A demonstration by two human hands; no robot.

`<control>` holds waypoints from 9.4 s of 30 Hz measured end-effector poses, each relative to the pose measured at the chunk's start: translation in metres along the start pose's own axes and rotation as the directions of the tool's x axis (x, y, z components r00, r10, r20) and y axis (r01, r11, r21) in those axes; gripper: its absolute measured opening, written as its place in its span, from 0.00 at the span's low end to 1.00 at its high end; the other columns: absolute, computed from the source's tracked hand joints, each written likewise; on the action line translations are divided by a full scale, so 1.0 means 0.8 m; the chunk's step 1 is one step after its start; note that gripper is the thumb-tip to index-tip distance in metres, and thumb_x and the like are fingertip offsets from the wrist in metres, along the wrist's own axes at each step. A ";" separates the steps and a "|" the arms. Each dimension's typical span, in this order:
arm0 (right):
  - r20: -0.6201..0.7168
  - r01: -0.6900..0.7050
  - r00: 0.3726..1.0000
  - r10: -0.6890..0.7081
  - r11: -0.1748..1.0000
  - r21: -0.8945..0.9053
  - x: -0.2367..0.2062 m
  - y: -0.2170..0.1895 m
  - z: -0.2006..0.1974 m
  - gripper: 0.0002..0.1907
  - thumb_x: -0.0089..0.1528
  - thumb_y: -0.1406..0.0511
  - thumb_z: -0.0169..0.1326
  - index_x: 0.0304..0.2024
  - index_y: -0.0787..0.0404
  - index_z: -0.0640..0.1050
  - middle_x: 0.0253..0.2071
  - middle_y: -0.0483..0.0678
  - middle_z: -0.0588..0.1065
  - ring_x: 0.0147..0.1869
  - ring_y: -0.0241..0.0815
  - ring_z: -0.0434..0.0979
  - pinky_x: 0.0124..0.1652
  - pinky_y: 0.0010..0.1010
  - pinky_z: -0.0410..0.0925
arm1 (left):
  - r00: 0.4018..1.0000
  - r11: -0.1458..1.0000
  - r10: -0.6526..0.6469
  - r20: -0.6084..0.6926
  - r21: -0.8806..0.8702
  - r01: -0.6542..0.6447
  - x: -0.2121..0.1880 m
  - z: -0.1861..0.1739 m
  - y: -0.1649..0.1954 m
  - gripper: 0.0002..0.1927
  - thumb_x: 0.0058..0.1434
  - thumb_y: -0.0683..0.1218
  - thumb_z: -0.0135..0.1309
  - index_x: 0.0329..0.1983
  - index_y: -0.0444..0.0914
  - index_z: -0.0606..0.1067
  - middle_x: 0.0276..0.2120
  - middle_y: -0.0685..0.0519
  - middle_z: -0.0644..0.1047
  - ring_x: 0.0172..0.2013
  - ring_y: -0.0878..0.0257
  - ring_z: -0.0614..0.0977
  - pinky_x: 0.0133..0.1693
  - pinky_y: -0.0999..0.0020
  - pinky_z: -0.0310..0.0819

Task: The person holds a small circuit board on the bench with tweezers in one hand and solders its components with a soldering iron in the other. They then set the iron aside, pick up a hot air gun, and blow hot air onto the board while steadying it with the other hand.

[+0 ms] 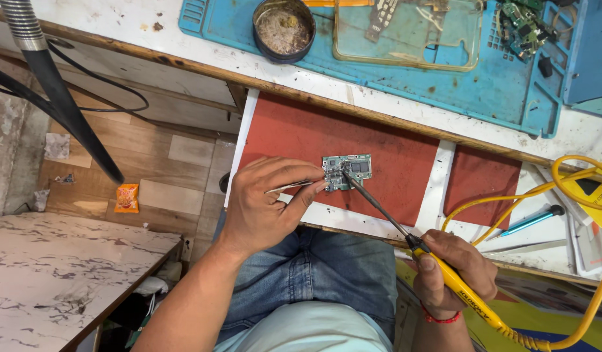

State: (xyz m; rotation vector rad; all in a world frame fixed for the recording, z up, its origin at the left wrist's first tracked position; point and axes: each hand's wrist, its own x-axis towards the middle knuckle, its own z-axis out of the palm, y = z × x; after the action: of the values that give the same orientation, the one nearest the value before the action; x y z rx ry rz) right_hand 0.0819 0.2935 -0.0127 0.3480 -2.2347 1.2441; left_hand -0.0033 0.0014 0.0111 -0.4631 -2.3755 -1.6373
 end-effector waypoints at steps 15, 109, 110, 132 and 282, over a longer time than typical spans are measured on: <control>0.005 0.002 1.000 -0.002 1.000 0.017 0.001 -0.001 0.002 0.16 0.66 0.60 0.58 0.39 0.71 0.77 0.29 0.57 0.78 0.31 0.45 0.82 0.36 0.28 0.75 | 1.000 1.000 0.022 0.003 -0.006 -0.022 -0.001 0.000 -0.003 0.07 0.59 0.41 0.66 0.40 0.40 0.82 0.39 0.53 0.84 0.39 0.58 0.86 0.41 0.64 0.76; -0.013 0.005 1.000 -0.007 0.993 -0.119 -0.011 0.007 -0.002 0.17 0.69 0.59 0.60 0.42 0.71 0.78 0.33 0.60 0.79 0.35 0.46 0.83 0.39 0.27 0.75 | 0.998 0.999 -0.054 -0.027 0.004 0.054 0.008 0.009 0.004 0.07 0.61 0.42 0.66 0.41 0.39 0.82 0.40 0.53 0.84 0.41 0.58 0.87 0.43 0.66 0.79; -0.019 0.008 1.000 -0.010 0.993 -0.118 -0.010 0.007 -0.002 0.17 0.69 0.59 0.60 0.42 0.71 0.79 0.33 0.60 0.79 0.35 0.47 0.84 0.39 0.27 0.76 | 0.998 0.998 -0.056 -0.026 0.002 0.056 0.008 0.009 0.004 0.07 0.61 0.42 0.66 0.41 0.39 0.82 0.40 0.53 0.84 0.41 0.58 0.87 0.43 0.66 0.79; 0.010 -0.028 1.000 0.029 0.993 -0.118 -0.006 0.001 -0.002 0.14 0.70 0.62 0.59 0.43 0.70 0.78 0.33 0.59 0.79 0.36 0.47 0.84 0.40 0.27 0.76 | 0.997 0.997 -0.074 -0.020 0.004 0.075 0.007 0.009 0.004 0.07 0.60 0.43 0.66 0.42 0.40 0.83 0.40 0.54 0.85 0.41 0.60 0.87 0.43 0.67 0.79; -0.122 -0.119 0.981 0.150 0.966 0.231 -0.028 0.014 -0.003 0.14 0.72 0.63 0.61 0.49 0.71 0.77 0.38 0.62 0.80 0.33 0.46 0.81 0.37 0.27 0.76 | 0.999 1.000 0.019 -0.051 -0.013 -0.020 0.000 0.003 -0.002 0.06 0.63 0.42 0.66 0.42 0.40 0.80 0.40 0.53 0.83 0.41 0.58 0.87 0.43 0.65 0.79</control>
State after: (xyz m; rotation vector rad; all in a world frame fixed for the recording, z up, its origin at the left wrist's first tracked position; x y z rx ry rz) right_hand 0.0955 0.3003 -0.0329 0.1880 -2.0339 1.5481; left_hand -0.0036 0.0030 0.0091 -0.4404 -2.3179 -1.6376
